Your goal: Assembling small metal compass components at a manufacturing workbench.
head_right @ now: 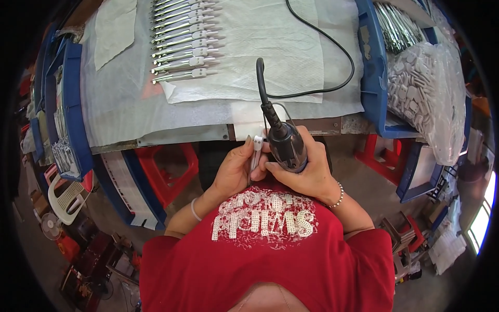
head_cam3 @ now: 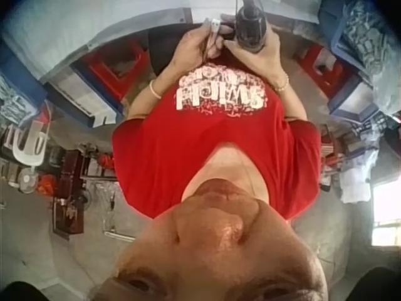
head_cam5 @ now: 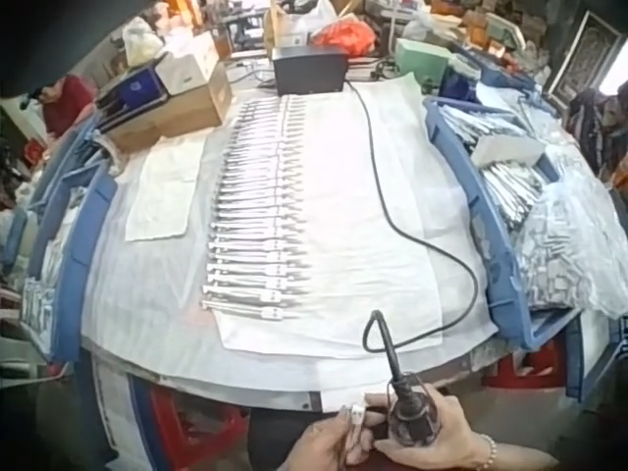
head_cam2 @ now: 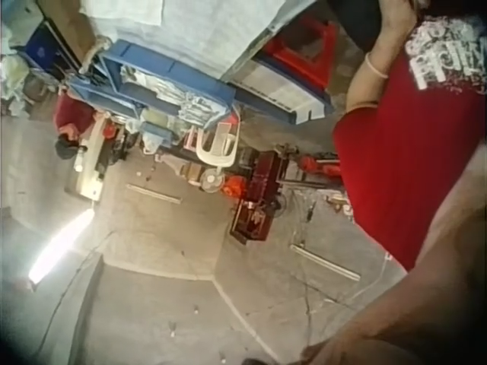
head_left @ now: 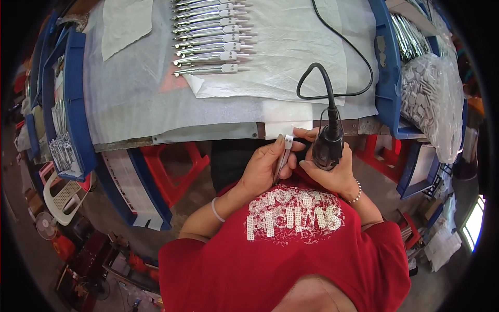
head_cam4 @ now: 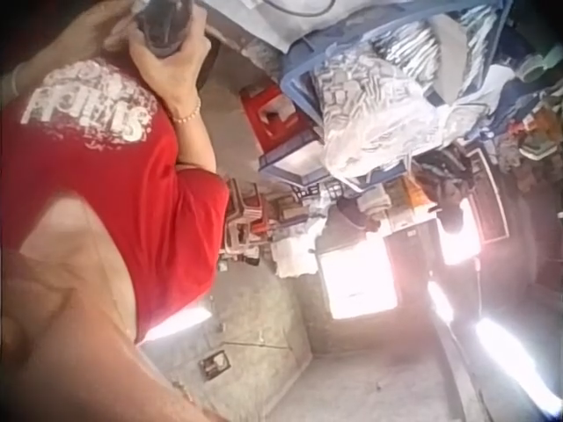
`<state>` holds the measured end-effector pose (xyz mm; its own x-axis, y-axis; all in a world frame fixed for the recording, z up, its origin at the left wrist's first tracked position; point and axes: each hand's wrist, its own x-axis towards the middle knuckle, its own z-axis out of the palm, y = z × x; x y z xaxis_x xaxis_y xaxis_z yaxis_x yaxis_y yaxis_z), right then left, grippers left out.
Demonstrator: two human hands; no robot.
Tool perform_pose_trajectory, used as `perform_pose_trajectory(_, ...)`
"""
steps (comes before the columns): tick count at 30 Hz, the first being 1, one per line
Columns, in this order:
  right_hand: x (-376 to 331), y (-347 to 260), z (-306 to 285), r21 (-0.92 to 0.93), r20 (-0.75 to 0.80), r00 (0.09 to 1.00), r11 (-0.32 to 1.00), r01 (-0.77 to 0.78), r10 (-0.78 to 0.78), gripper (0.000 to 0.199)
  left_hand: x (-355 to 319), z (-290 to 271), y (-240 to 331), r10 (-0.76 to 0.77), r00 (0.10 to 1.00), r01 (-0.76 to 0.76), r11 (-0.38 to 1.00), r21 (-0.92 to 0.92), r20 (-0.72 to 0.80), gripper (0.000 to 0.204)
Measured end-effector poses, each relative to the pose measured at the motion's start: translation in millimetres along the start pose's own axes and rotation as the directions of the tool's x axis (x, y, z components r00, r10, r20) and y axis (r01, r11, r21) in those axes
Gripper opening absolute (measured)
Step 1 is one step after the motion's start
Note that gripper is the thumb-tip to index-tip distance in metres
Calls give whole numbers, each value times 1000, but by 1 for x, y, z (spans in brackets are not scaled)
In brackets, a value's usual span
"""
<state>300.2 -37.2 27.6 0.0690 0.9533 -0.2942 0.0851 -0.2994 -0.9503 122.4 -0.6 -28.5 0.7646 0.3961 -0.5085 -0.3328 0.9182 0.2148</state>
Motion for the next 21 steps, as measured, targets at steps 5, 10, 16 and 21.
perform_pose_trajectory(5, 0, 0, 1, 57, -22, 999, 998, -41, 43, 49, 4, 6, -1, -31, 993, 20, 995, -98, -117, 43)
perform_pose_trajectory(10, -4, 3, 2, 94, -24, 1000, 996, 10, -7, 54, 7, -2, -2, -30, 1000, 28, 979, -200, -9, 40)
perform_pose_trajectory(16, -5, -2, -1, -38, 59, 997, 998, -41, 43, 56, 8, -4, -3, -37, 999, 40, 978, -206, 19, 38)
perform_pose_trajectory(21, -3, 1, -4, -123, 117, 993, 992, 32, -17, 57, 7, 1, -4, 29, 994, -26, 999, 32, -107, 37)
